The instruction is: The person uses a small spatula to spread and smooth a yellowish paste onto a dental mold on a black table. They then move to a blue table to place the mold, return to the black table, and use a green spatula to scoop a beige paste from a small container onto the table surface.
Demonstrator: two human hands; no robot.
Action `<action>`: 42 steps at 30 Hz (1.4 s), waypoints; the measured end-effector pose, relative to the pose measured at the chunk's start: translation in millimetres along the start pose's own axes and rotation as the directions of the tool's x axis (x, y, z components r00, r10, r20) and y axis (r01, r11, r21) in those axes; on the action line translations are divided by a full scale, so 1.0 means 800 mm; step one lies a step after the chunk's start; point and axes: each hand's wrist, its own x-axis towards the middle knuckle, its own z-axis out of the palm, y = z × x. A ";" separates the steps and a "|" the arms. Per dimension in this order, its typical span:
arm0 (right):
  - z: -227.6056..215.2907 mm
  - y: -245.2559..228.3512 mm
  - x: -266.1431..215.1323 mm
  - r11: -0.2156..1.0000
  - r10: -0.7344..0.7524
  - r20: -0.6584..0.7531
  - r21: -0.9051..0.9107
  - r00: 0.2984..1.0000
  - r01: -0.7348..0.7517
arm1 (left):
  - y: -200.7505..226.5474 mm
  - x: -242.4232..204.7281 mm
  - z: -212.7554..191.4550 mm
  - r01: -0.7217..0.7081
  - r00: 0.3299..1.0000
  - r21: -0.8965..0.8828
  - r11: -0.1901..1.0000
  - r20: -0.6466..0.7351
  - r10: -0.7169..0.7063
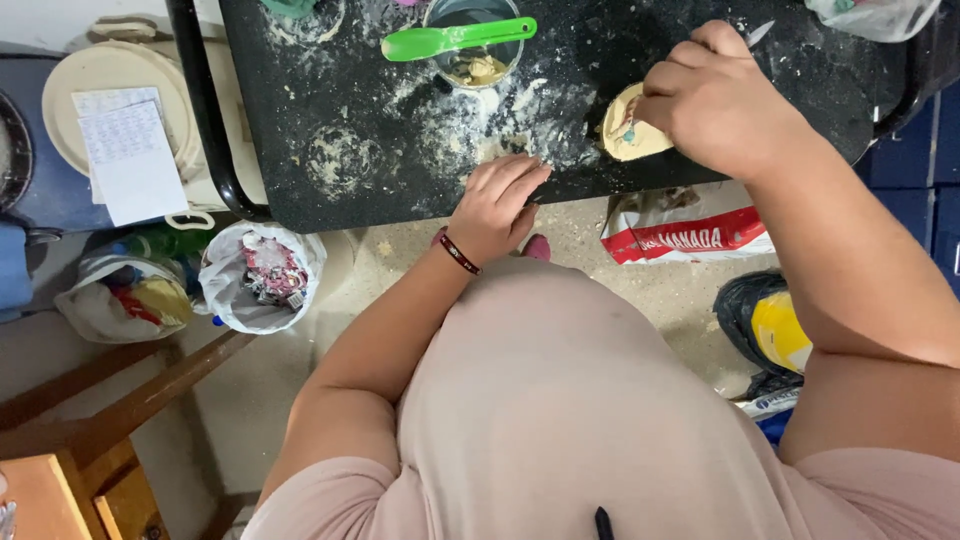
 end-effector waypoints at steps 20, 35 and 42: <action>0.025 0.022 -0.009 0.996 0.044 0.103 0.073 0.994 -0.051 | -0.001 -0.003 0.004 0.013 1.000 0.031 0.999 -0.003 -0.013; 0.036 -0.051 0.152 0.943 0.292 -0.132 0.205 0.947 -0.262 | -0.070 0.075 -0.088 0.246 0.969 0.496 0.833 -0.155 -0.193; 0.061 -0.085 0.192 0.945 0.313 0.006 0.094 0.950 -0.312 | -0.101 0.121 -0.126 0.117 0.950 0.641 0.759 0.151 -0.274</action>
